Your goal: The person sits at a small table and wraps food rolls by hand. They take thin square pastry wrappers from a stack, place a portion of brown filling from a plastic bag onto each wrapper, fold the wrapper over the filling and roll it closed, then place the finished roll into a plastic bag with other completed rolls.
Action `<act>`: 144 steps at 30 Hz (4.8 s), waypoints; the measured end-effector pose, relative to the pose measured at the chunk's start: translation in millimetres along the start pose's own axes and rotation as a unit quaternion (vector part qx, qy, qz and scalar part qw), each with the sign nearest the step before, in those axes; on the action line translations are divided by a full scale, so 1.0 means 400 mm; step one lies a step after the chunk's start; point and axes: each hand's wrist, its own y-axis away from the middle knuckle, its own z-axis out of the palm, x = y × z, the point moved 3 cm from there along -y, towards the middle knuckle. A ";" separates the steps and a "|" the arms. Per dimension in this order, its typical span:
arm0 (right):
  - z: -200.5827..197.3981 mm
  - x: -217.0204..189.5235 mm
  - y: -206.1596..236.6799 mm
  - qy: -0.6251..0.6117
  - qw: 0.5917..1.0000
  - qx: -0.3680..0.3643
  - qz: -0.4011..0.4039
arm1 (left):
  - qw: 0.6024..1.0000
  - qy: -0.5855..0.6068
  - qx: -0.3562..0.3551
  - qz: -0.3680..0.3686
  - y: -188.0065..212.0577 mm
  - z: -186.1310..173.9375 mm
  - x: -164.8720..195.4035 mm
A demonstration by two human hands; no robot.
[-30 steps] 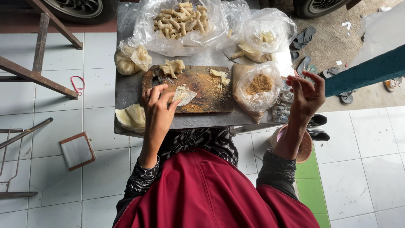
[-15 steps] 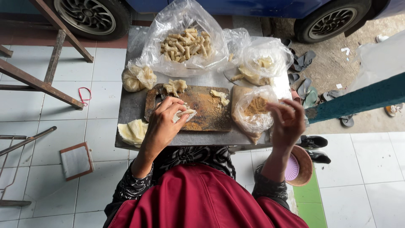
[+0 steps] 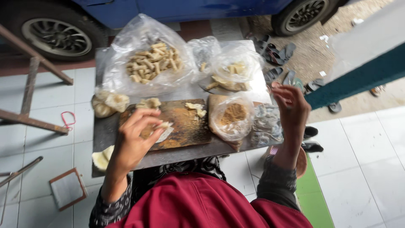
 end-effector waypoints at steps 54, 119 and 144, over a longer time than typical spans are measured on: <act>0.261 -0.286 0.447 0.029 0.971 -0.235 -0.029 | 0.949 -0.260 0.166 -0.071 0.250 0.134 -0.162; 0.043 0.017 0.155 0.334 0.938 -0.021 0.091 | 0.982 0.165 0.079 -0.056 0.020 -0.057 -0.033; 0.151 0.084 -0.023 0.230 0.968 -0.095 0.043 | 0.970 -0.233 0.067 0.035 -0.023 -0.098 -0.107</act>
